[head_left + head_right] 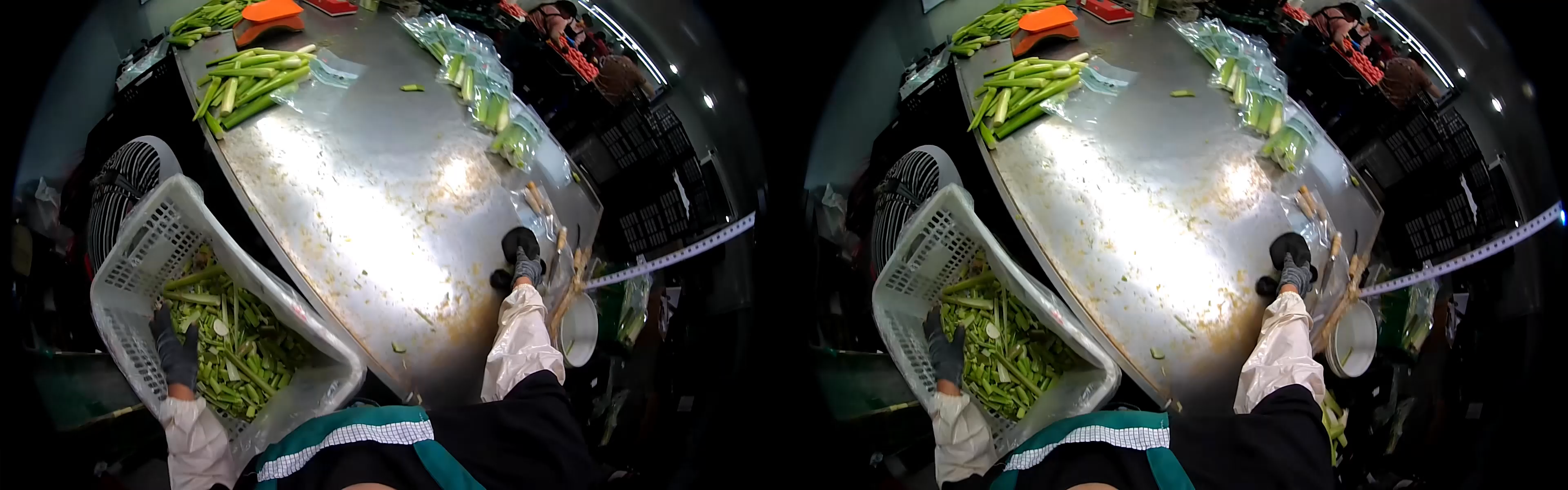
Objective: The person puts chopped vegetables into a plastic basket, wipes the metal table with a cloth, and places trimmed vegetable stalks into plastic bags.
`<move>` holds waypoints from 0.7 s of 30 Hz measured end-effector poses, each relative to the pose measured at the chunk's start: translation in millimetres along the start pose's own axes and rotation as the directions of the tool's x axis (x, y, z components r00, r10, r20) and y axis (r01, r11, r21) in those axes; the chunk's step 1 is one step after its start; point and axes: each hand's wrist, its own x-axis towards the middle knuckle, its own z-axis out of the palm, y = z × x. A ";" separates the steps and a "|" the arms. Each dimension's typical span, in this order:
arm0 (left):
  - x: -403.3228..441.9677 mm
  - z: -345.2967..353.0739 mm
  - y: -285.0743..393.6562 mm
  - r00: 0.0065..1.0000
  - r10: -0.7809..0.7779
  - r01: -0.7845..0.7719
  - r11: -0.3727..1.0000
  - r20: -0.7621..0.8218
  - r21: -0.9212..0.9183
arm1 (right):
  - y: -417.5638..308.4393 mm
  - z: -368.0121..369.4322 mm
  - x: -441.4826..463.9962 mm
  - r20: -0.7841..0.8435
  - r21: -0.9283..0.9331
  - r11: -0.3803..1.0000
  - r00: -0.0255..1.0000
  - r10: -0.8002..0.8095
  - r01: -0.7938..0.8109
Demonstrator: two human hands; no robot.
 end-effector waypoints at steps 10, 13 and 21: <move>-33.0 -19.1 -54.4 0.916 -0.363 0.398 0.768 -0.171 0.502 | -183.3 109.5 -114.2 0.317 0.293 0.596 0.513 -0.798 0.747; -49.3 -22.8 -90.1 0.830 -0.500 0.496 0.456 -0.248 0.739 | -203.3 97.5 -138.9 0.655 0.479 0.640 0.241 -0.717 0.602; -97.7 -15.1 -111.8 0.897 -0.356 0.393 0.365 -0.264 0.844 | -351.2 96.5 18.1 0.441 0.715 0.575 0.382 -0.812 0.398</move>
